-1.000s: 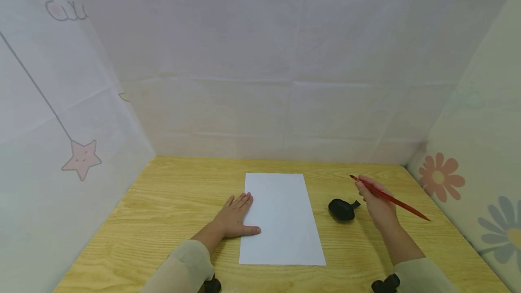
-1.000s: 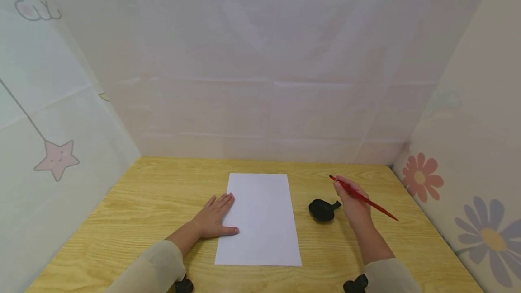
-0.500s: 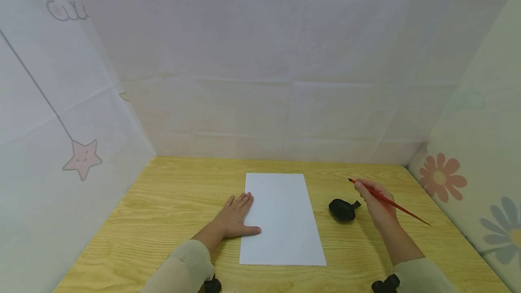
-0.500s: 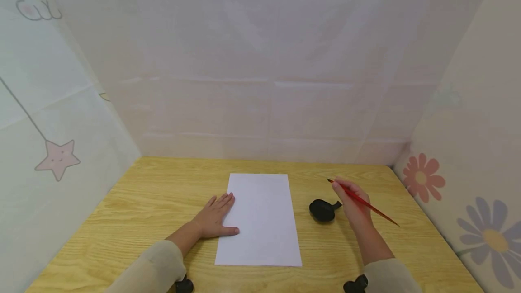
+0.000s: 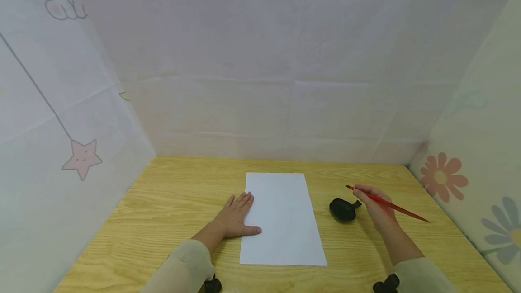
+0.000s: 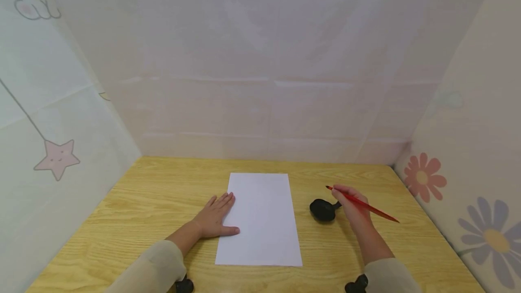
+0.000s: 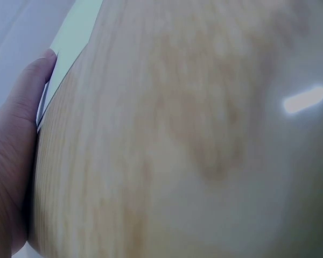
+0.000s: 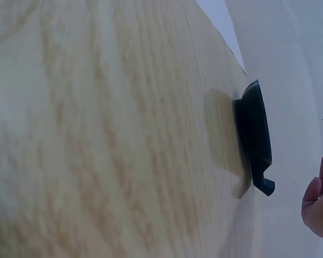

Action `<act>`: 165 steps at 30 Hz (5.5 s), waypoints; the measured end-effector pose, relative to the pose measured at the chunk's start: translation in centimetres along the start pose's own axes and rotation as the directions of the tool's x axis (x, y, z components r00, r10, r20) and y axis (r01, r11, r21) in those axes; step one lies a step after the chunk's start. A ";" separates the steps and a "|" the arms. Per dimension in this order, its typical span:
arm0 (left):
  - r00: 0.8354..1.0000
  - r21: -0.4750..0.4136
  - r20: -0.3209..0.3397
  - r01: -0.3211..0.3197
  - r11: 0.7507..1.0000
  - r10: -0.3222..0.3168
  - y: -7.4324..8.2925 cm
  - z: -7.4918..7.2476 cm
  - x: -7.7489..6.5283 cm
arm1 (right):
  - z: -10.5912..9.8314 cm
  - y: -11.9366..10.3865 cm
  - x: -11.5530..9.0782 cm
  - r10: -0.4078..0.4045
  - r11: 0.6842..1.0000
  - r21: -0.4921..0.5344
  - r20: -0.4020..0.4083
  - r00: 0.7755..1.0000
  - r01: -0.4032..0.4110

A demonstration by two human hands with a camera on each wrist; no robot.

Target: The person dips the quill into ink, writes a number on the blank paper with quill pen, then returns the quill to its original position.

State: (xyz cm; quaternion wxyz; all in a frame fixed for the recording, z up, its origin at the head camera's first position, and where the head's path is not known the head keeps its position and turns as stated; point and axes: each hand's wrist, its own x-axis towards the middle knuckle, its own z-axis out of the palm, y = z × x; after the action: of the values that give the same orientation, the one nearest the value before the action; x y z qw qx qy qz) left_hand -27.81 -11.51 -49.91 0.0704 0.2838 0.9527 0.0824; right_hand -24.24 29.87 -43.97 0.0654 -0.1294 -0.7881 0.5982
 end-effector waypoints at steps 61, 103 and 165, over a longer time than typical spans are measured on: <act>1.000 -0.012 0.006 0.011 1.000 -0.011 0.0 -0.2 0.0 | 0.6 2.0 0.5 0.015 0.971 -0.239 0.072 0.997 0.002; 1.000 0.012 -0.009 0.015 1.000 -0.015 0.2 -0.3 -0.1 | 11.0 -1.8 2.0 0.012 1.000 0.005 0.129 0.992 -0.013; 0.999 0.060 0.008 0.035 0.998 -0.035 1.3 -0.2 -0.2 | 18.5 -0.6 3.6 0.276 0.884 0.368 0.089 0.957 -0.289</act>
State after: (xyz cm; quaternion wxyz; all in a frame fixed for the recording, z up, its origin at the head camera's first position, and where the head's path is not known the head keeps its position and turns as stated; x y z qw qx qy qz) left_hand -26.97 -10.61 -49.43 0.0675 0.2693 0.9593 0.0515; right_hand -32.49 13.61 -48.72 -0.0124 -0.2176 -0.6320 0.7436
